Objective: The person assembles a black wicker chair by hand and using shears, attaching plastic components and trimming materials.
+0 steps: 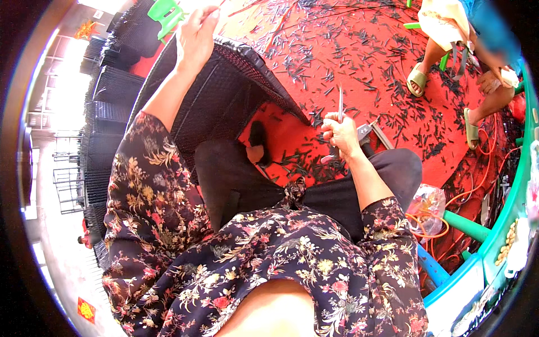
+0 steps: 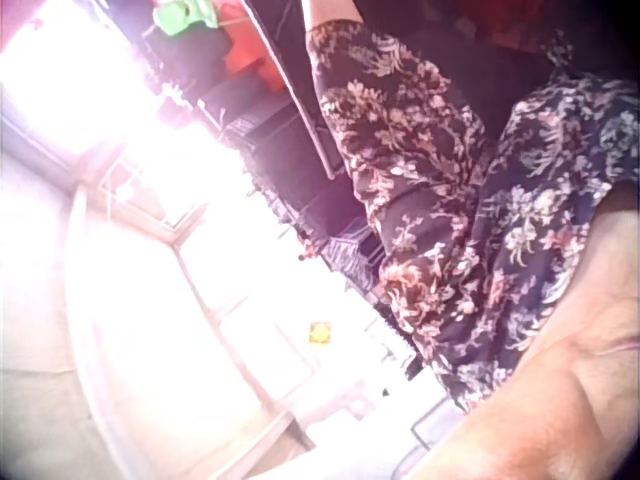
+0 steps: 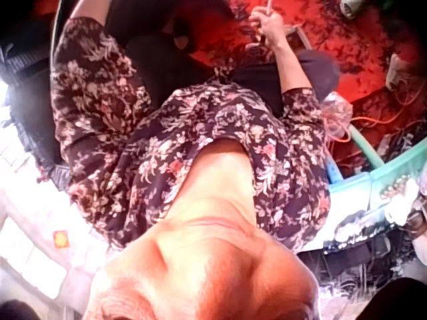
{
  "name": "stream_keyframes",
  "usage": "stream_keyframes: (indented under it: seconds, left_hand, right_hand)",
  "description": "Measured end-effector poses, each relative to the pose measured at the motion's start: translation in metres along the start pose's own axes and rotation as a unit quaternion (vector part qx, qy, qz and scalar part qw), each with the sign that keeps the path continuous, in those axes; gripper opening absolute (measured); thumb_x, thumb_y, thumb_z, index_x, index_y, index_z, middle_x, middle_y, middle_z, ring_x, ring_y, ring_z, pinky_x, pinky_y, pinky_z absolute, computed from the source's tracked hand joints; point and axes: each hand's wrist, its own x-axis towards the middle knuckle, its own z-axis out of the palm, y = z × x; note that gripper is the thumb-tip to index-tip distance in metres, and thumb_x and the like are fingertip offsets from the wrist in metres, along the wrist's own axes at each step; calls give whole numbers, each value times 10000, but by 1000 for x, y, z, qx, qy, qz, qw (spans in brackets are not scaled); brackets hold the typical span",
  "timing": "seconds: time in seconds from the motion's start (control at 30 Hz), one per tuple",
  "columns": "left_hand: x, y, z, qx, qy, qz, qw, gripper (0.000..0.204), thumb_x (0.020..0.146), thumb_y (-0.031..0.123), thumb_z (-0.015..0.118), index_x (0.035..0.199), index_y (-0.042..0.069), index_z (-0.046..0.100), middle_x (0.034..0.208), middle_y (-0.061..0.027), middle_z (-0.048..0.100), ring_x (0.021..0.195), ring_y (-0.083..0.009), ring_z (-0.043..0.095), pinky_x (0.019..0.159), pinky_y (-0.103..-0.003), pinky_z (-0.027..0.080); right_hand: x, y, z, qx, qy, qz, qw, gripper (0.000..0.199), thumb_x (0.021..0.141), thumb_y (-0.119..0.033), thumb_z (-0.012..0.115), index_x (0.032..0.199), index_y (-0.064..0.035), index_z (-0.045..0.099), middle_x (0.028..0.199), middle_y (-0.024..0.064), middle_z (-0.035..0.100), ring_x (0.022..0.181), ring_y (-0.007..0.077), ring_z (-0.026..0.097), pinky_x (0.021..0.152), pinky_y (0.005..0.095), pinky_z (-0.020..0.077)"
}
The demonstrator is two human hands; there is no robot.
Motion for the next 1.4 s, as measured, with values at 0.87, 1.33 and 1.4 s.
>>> stream_keyframes:
  seconds: [0.87, 1.33, 1.4]
  left_hand:
    - [38, -16, -50, -124, -340, -125, 924, 377, 890, 325, 458, 1023, -5, 581, 870, -101, 629, 799, -148, 605, 737, -264, 466]
    - [11, 31, -74, -35, -438, 116, 891, 354, 710, 69, 653, 1060, 43, 605, 1072, -103, 604, 1070, -234, 527, 938, -322, 374]
    - [11, 29, -71, -29, -434, 125, 892, 336, 713, 67, 648, 1045, 38, 606, 1049, -103, 608, 1035, -239, 542, 917, -323, 388]
  right_hand:
    - [-30, -16, 66, 25, -118, 29, 992, 173, 788, -112, 581, 931, -37, 519, 702, 33, 563, 509, 64, 516, 393, 173, 347]
    - [-32, -19, 68, 16, -128, 12, 992, 172, 782, -121, 592, 904, -28, 515, 696, 30, 553, 499, 67, 511, 402, 187, 350]
    - [-32, -19, 67, 24, -119, 10, 993, 174, 779, -119, 594, 903, -26, 514, 696, 28, 550, 498, 70, 509, 403, 191, 348]
